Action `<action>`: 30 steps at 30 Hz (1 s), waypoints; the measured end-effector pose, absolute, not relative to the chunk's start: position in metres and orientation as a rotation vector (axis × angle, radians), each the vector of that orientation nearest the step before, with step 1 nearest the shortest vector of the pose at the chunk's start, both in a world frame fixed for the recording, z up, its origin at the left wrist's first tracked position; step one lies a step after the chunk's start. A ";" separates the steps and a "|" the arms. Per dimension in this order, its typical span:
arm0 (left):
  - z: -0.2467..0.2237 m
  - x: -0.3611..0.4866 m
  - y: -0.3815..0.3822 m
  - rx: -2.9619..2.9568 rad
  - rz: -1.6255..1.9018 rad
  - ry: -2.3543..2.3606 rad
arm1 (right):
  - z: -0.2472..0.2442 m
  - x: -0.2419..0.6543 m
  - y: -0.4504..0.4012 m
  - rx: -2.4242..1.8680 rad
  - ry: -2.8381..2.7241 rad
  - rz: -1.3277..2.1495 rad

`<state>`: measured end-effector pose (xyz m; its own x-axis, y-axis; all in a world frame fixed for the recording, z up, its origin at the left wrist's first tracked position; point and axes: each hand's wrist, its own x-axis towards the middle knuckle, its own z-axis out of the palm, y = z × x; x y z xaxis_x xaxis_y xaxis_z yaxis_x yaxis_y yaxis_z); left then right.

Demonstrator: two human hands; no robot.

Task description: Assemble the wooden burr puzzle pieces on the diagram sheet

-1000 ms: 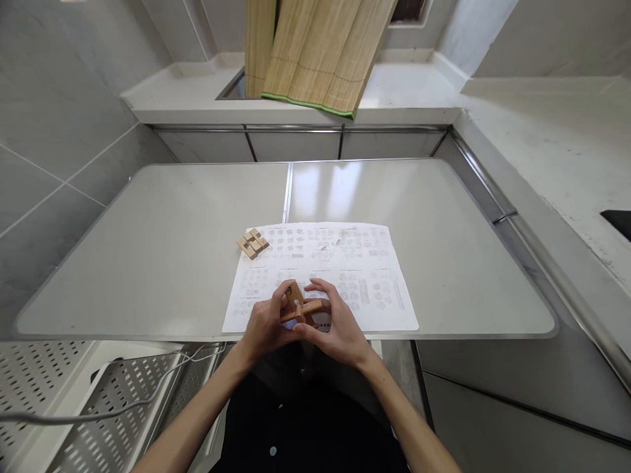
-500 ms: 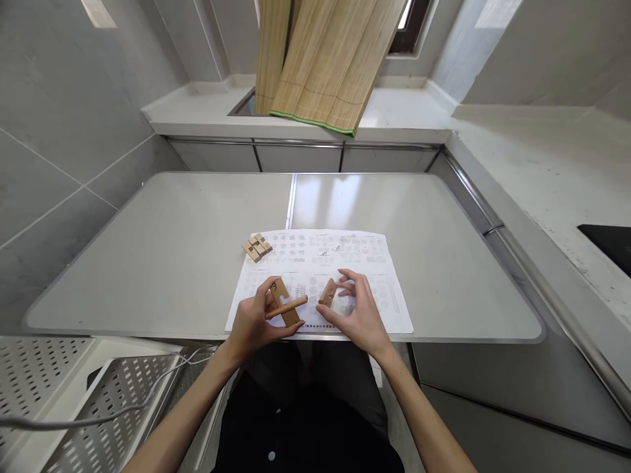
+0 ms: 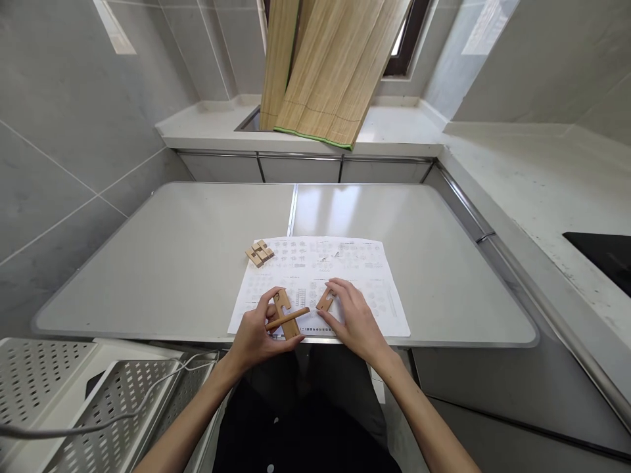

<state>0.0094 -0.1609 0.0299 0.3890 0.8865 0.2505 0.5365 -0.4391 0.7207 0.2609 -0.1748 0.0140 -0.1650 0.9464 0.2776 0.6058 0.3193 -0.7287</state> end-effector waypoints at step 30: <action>0.027 0.068 -0.106 1.952 0.725 0.868 | 0.034 0.275 -0.176 -1.193 -1.519 0.957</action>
<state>0.0675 -0.1056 0.0269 0.5900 0.7922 0.1561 0.2947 -0.3913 0.8718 0.2752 -0.1765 0.0344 -0.0764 0.9755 0.2064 0.2350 0.2188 -0.9471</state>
